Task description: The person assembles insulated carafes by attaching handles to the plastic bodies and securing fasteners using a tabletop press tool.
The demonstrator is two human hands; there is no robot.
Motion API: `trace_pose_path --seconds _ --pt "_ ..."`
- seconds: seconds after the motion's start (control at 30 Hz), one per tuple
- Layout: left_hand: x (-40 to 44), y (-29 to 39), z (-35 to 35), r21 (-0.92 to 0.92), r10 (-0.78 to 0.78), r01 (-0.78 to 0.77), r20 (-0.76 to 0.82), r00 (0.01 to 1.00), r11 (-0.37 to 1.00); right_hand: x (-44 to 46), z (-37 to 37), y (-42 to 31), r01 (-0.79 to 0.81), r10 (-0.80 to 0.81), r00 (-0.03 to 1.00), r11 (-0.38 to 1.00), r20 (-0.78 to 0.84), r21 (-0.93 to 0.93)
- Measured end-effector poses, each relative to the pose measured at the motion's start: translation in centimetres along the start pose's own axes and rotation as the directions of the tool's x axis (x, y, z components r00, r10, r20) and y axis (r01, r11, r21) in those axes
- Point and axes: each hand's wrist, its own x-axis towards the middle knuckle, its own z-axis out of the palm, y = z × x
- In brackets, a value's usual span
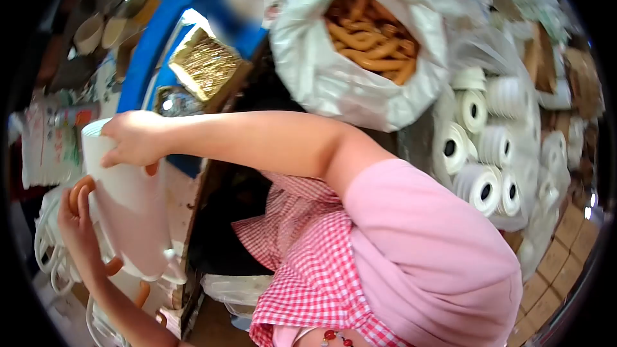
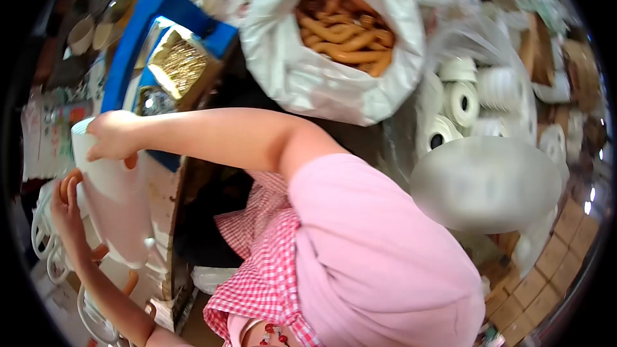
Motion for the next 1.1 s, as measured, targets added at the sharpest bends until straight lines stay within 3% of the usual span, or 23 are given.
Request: trace_pose_path --seconds 0.07,0.13,0.2,0.27,0.3,0.33,0.37,0.4,0.43,0.47,0.5,0.53,0.6,0.63,0.67,0.7,0.73,0.8,0.87,0.93,1.03,1.07,1.1 --pt "-0.5 0.8 -0.1 0.020 -0.059 0.058 0.026 0.998 0.998 -2.4 0.1 -1.0 -0.019 0.031 0.990 0.996 -0.139 0.085" --pt "-0.4 -0.5 -0.9 0.060 -0.125 0.122 0.051 0.991 0.991 -5.4 0.4 0.9 0.290 -0.431 0.763 0.894 -0.482 -0.342" --pt "-2.8 -3.4 -1.3 0.083 -0.091 0.094 -0.042 0.995 0.992 -13.2 -3.4 1.1 0.397 -0.532 0.664 0.846 -0.525 -0.356" --pt "-6.9 -4.6 -1.6 -0.064 -0.014 0.005 -0.135 0.991 0.998 -22.5 -8.3 3.7 0.336 -0.539 0.542 0.842 -0.645 -0.422" --pt "-9.5 -3.7 -1.6 -0.166 -0.141 0.126 -0.086 0.986 0.978 -28.6 -11.9 5.3 0.103 -0.591 0.435 0.782 -0.679 -0.615" --pt "-12.2 -3.0 -1.8 -0.252 -0.266 0.252 -0.021 0.964 0.934 -34.4 -14.6 5.2 0.043 -0.477 0.391 0.863 -0.787 -0.503" --pt "-14.6 -3.0 -1.3 -0.268 -0.300 0.287 -0.008 0.954 0.920 -40.0 -17.4 6.7 -0.307 -0.392 0.188 0.847 -0.900 -0.433" --pt "-16.5 -2.4 -0.6 -0.281 -0.339 0.327 0.008 0.941 0.902 -46.8 -20.2 8.4 -0.518 -0.360 0.122 0.772 -0.925 -0.369" --pt "-17.9 -0.2 -0.6 -0.269 -0.335 0.329 0.027 0.942 0.905 -53.5 -22.0 9.7 -0.733 -0.260 0.109 0.631 -0.960 -0.254" --pt "-19.5 2.5 -0.4 -0.146 -0.449 0.464 0.127 0.885 0.874 -56.8 -21.4 8.1 -0.950 -0.052 0.085 0.298 -0.995 -0.097" --pt "-21.0 4.9 0.2 -0.017 -0.571 0.586 0.200 0.796 0.810 -59.9 -21.3 9.1 -0.983 0.099 0.129 0.146 -0.987 -0.113" --pt "-21.8 6.1 5.2 -0.505 -0.426 0.306 -0.139 0.894 0.807 -61.9 -20.8 11.0 -0.988 0.253 0.148 -0.006 -0.956 -0.154" --pt "-21.2 12.7 9.6 -0.659 -0.501 0.387 0.018 0.865 0.644 -60.9 -18.2 12.8 -0.997 0.525 -0.040 0.030 -0.850 0.066" --pt "-20.9 16.0 11.8 -0.716 -0.533 0.431 0.097 0.841 0.549 -62.4 -16.3 17.7 -0.995 0.468 -0.087 0.006 -0.880 0.101" --pt "-20.9 15.8 14.3 -0.575 -0.334 0.293 0.037 0.942 0.764 -63.6 -14.9 21.9 -0.990 0.402 -0.130 -0.009 -0.907 0.138" --pt "-21.5 13.4 16.8 -0.402 -0.063 0.013 -0.112 0.992 0.916 -63.1 -13.7 21.9 -0.992 0.406 -0.117 -0.002 -0.907 0.127" --pt "-21.4 14.7 16.7 -0.440 -0.003 -0.053 -0.126 0.992 0.897 -62.1 -12.3 21.7 -0.996 0.275 -0.049 -0.090 -0.960 0.025" --pt "-21.7 15.7 14.6 -0.620 -0.427 0.391 0.099 0.899 0.680 -60.9 -10.2 18.7 -0.949 0.099 0.157 -0.259 -0.983 -0.178" --pt "-21.5 12.9 13.6 -0.560 -0.329 0.329 0.104 0.938 0.761 -61.0 -10.6 18.1 -0.926 0.193 0.188 -0.290 -0.963 -0.239" --pt "-21.5 10.7 15.1 -0.632 -0.288 0.252 0.048 0.957 0.733 -60.7 -10.1 17.6 -0.954 0.252 0.130 -0.231 -0.959 -0.190" --pt "-21.5 12.5 14.9 -0.742 -0.355 0.323 0.123 0.927 0.588 -61.4 -9.2 17.2 -0.975 -0.009 0.186 -0.128 -0.983 -0.183" --pt "-21.8 12.0 14.9 -0.748 -0.370 0.348 0.148 0.917 0.564 -60.6 -9.6 16.5 -1.000 -0.105 0.018 -0.023 -0.994 -0.016" --pt "-22.2 11.2 15.2 -0.730 -0.380 0.350 0.134 0.915 0.586 -64.3 -11.0 18.2 -0.937 -0.216 0.315 -0.225 -0.924 -0.267"
